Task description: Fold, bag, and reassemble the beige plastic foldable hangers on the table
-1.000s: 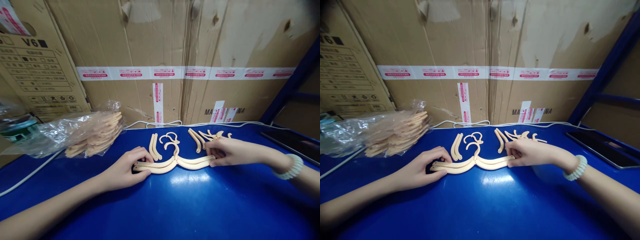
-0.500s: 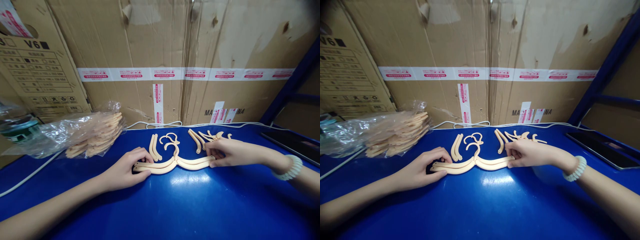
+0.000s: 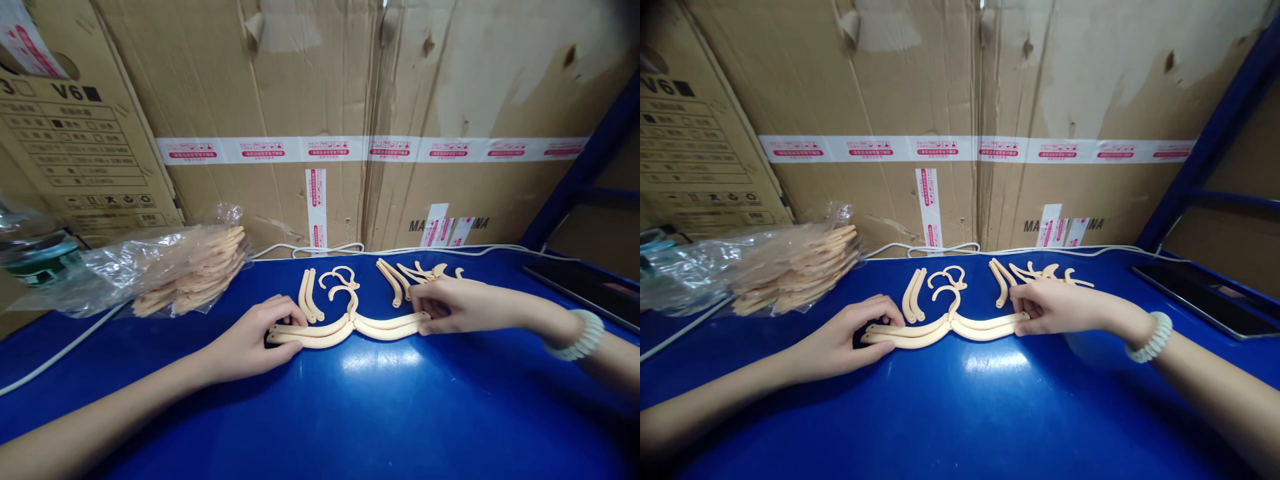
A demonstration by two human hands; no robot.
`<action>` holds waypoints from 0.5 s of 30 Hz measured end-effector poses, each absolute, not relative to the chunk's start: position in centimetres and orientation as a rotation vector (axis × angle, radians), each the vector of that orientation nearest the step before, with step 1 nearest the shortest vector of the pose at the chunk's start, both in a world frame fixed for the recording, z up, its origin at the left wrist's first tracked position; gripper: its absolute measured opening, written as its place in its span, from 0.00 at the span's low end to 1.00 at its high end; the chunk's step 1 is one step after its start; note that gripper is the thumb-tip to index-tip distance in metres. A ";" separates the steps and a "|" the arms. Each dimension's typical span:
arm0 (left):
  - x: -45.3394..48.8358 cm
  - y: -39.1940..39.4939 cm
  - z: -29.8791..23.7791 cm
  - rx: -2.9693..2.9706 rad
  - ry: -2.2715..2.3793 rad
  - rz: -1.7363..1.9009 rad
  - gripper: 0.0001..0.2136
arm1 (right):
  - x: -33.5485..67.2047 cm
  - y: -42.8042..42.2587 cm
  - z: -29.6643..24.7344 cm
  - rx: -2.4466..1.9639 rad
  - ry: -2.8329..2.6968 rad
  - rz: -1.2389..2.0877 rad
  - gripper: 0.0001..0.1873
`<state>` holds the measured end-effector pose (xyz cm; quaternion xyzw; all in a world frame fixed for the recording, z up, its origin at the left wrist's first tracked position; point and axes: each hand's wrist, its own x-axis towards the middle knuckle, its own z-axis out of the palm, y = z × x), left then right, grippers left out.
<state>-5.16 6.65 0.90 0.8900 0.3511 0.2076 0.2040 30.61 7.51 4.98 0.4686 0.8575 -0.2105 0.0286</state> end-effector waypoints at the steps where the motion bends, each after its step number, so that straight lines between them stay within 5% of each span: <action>1: -5.2 6.6 0.9 2.485 0.981 0.578 0.05 | 30.6 7.5 5.0 1.449 2.647 -0.648 0.17; 15: -5.2 6.7 0.8 2.513 0.993 0.584 0.06 | 30.5 7.5 5.0 1.457 2.642 -0.602 0.16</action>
